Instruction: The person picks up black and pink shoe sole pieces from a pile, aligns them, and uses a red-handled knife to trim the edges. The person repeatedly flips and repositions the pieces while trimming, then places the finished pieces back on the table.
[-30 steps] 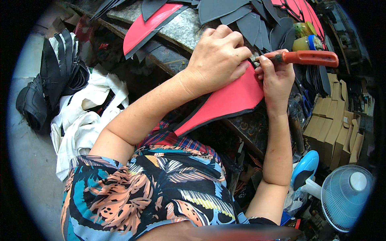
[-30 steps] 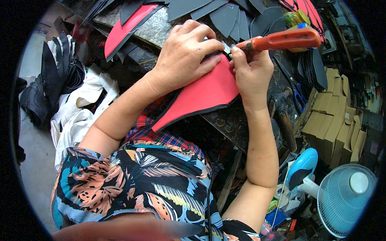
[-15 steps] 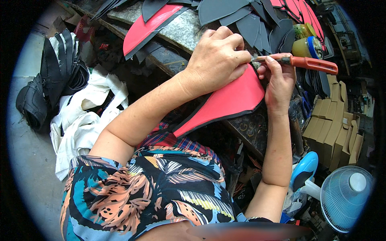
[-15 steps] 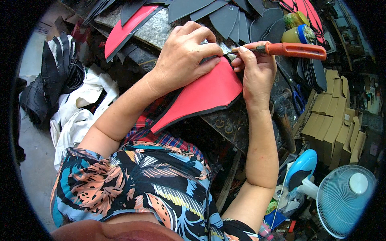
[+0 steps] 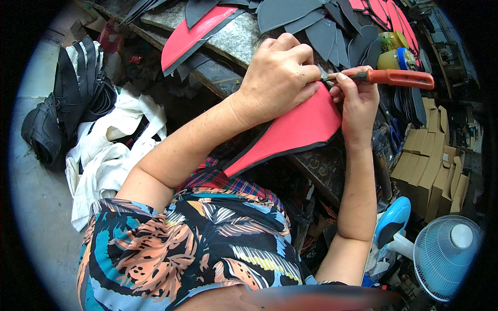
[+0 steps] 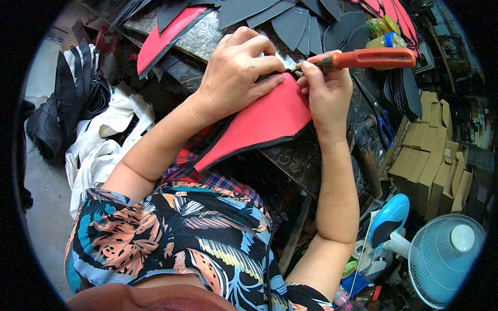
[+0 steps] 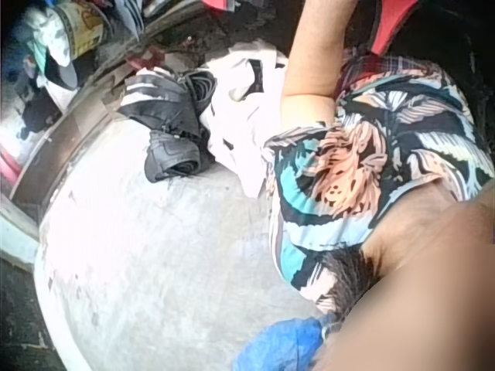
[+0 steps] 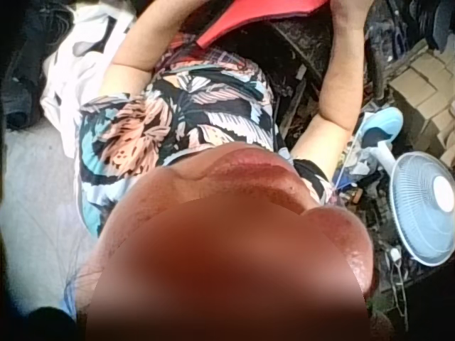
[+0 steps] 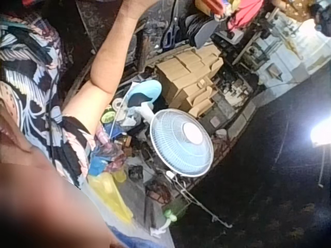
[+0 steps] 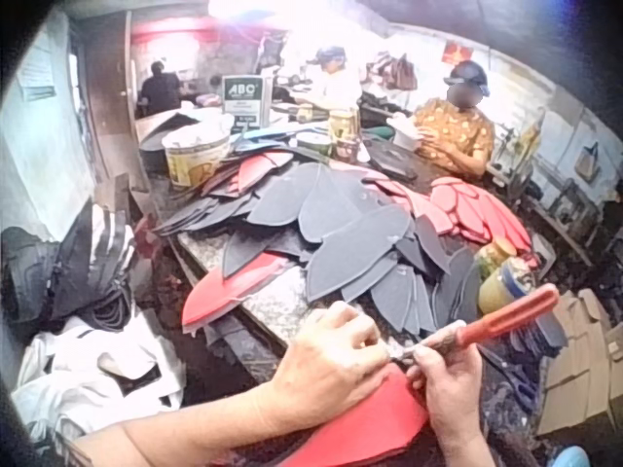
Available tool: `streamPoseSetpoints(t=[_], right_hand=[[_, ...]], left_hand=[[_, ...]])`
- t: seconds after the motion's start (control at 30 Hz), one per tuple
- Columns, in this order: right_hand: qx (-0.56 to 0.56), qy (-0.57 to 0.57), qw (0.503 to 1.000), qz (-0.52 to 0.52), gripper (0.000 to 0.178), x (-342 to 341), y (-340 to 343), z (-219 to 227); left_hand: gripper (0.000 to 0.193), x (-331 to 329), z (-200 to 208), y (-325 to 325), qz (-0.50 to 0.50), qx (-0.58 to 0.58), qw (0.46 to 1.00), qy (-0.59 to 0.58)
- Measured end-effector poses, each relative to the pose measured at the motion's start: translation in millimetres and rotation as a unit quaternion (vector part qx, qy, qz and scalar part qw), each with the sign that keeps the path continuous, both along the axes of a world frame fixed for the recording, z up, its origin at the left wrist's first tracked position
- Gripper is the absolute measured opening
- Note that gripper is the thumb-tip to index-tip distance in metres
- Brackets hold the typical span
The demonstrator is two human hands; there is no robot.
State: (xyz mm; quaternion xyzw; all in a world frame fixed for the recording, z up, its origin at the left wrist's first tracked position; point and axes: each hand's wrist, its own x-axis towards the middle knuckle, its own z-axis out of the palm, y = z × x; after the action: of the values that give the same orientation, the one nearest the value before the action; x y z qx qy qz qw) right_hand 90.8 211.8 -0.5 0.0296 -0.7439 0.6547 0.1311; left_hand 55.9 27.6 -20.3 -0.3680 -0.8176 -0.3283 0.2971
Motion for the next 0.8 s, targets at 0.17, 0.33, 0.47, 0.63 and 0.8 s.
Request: streamPoseSetpoints(t=[0.17,0.33,0.47,0.63,0.8], right_hand=[[-0.09,-0.022,0.995,-0.022,0.006,-1.0,2.5,1.2],[-0.002,-0.003,1.0,0.01,0.008,1.8,-1.2,0.6],[0.061,0.012,0.998,0.008,0.009,1.7,-4.5,-0.2],[0.027,-0.001,1.0,0.016,0.008,2.0,-3.2,2.5],[-0.063,-0.019,0.998,0.012,0.007,0.1,1.0,5.4]], left_hand=[[0.013,-1.8,-1.3,0.8,-0.016,0.007,1.0,0.003],[0.013,-1.5,-1.5,1.3,-0.011,0.007,1.0,-0.007],[0.013,1.9,-0.4,0.6,0.047,0.037,0.998,-0.011],[0.012,1.8,0.6,-2.5,0.01,0.013,1.0,-0.002],[0.011,-1.3,0.3,-1.8,-0.012,-0.004,1.0,0.014]])
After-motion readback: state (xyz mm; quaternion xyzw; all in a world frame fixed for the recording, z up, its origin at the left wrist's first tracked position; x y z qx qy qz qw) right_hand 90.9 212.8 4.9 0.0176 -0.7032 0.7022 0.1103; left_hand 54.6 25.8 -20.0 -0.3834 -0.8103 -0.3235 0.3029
